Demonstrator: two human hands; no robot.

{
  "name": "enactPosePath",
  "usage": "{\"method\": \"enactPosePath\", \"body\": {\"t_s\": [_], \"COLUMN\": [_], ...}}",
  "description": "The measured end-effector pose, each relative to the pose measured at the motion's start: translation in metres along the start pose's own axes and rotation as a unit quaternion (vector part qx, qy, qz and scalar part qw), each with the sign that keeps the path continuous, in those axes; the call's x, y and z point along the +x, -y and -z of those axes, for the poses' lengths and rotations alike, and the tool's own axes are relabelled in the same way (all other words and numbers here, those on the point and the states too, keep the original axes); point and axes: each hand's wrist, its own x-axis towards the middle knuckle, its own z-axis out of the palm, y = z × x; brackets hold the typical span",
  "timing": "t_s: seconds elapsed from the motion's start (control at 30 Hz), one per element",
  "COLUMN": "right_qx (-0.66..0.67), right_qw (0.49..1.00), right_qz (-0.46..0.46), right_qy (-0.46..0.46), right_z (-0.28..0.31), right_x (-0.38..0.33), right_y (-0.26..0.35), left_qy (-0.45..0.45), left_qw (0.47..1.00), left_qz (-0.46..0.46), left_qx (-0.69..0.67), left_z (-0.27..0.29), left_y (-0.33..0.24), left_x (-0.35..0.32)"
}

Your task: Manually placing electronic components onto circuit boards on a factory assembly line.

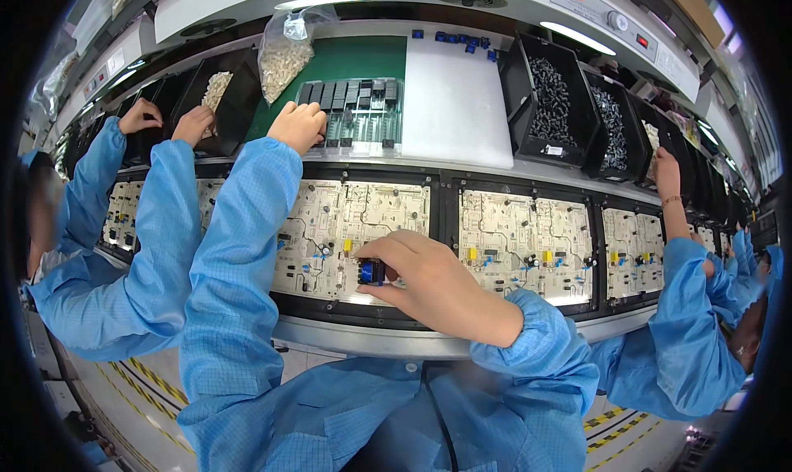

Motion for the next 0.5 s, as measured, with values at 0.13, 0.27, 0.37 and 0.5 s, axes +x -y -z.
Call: {"method": "enactPosePath", "body": {"t_s": [0.13,0.27,0.37,0.5], "right_qx": [0.009,0.005,0.000,0.005], "right_qw": [1.000,1.000,1.000,1.000], "right_qz": [-0.022,-0.023,-0.029,-0.019], "right_qy": [0.001,-0.006,-0.004,-0.007], "right_z": [-0.0013,-0.0036,-0.0036,-0.0053], "right_x": [-0.0009,-0.0013,-0.0022,-0.0023], "right_y": [-0.0009,-0.0006,0.0016,0.0015], "left_qy": [0.020,0.007,0.010,0.001], "left_qw": [1.000,1.000,1.000,1.000], "left_qz": [0.016,0.019,0.005,0.005], "left_qx": [-0.017,-0.009,-0.017,0.008], "left_z": [-0.0021,-0.0017,0.0020,-0.0036], "left_y": [-0.0023,-0.0021,-0.0024,-0.0005], "left_x": [0.0008,0.0013,0.0009,0.0001]}}
